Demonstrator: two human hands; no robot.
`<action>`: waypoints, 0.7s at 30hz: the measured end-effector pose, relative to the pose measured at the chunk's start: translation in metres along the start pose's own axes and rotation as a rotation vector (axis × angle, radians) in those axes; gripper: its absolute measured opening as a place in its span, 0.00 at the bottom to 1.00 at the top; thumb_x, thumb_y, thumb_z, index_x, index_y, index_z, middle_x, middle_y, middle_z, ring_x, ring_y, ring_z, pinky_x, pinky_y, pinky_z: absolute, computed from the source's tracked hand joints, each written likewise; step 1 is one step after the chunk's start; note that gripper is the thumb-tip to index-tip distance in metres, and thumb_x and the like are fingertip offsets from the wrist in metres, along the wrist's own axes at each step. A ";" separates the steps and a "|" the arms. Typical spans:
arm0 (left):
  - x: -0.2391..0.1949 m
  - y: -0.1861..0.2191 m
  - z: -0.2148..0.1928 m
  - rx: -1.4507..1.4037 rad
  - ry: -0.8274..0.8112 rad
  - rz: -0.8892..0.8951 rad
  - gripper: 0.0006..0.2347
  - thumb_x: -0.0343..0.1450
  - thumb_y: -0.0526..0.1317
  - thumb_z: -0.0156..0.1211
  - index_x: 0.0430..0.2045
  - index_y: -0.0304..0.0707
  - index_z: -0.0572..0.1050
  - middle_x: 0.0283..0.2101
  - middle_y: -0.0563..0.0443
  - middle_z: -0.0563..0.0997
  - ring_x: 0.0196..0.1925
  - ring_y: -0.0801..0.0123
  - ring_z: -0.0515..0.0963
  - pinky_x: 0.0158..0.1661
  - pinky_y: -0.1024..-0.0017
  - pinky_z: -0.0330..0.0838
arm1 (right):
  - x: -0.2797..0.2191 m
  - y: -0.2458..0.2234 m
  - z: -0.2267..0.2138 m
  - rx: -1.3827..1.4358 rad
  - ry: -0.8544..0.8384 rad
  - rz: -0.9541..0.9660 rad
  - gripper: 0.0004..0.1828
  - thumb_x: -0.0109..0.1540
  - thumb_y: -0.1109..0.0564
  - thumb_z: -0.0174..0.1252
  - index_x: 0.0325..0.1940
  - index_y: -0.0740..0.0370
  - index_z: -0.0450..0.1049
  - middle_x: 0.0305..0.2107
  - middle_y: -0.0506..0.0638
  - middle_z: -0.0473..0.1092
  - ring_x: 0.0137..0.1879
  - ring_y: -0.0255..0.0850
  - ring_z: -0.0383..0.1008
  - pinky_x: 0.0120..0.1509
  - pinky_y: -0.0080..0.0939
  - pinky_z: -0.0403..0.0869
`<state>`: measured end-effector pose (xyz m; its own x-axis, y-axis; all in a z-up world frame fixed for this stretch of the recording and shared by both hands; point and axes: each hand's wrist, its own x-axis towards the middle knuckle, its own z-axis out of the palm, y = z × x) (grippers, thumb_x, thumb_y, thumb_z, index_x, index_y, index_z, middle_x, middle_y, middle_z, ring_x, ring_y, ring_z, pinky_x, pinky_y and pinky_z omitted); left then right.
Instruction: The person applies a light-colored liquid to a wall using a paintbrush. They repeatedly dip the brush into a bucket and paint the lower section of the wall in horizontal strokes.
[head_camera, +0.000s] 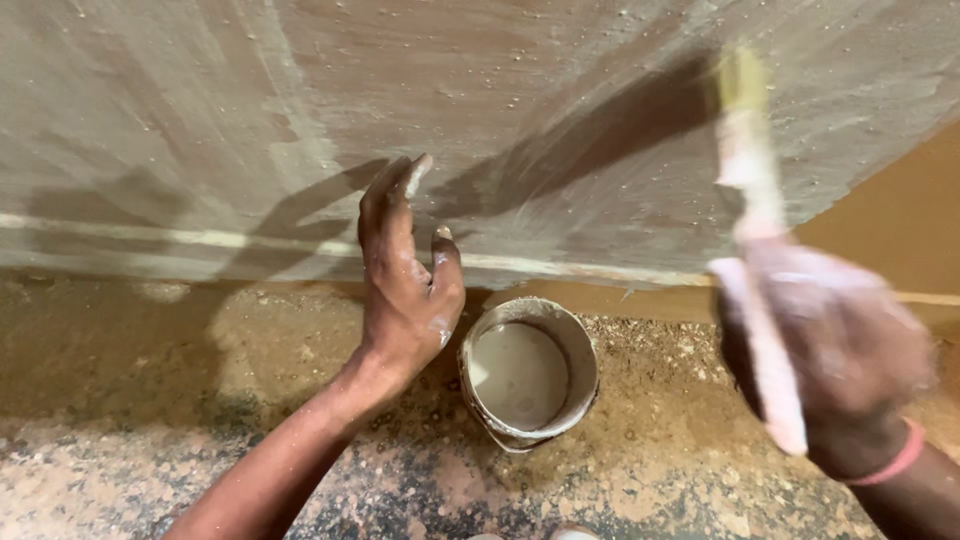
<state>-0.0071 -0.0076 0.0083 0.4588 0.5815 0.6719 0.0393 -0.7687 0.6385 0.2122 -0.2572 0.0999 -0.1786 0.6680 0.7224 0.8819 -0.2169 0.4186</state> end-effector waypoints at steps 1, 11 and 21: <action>0.001 -0.001 0.002 -0.010 -0.002 0.028 0.30 0.71 0.27 0.54 0.72 0.38 0.56 0.73 0.37 0.61 0.79 0.48 0.59 0.78 0.49 0.56 | 0.006 0.009 -0.009 -0.015 0.034 0.000 0.16 0.68 0.54 0.61 0.59 0.59 0.77 0.33 0.54 0.76 0.26 0.37 0.72 0.22 0.35 0.69; 0.000 -0.004 -0.005 -0.034 0.044 0.064 0.29 0.72 0.27 0.54 0.71 0.38 0.57 0.72 0.37 0.62 0.78 0.49 0.61 0.78 0.50 0.59 | -0.004 -0.090 0.058 0.091 -0.090 -0.238 0.17 0.70 0.51 0.59 0.59 0.63 0.75 0.32 0.54 0.72 0.29 0.39 0.73 0.24 0.36 0.73; 0.002 0.014 -0.033 -0.014 0.029 0.016 0.28 0.71 0.26 0.52 0.70 0.35 0.59 0.69 0.34 0.63 0.75 0.45 0.62 0.75 0.49 0.59 | 0.048 -0.042 0.021 0.235 -0.032 0.026 0.17 0.70 0.53 0.66 0.61 0.58 0.73 0.39 0.54 0.74 0.34 0.37 0.72 0.27 0.39 0.72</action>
<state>-0.0344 -0.0082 0.0308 0.4334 0.5769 0.6924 0.0193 -0.7740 0.6328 0.1761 -0.2014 0.1052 -0.1436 0.6874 0.7120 0.9640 -0.0656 0.2577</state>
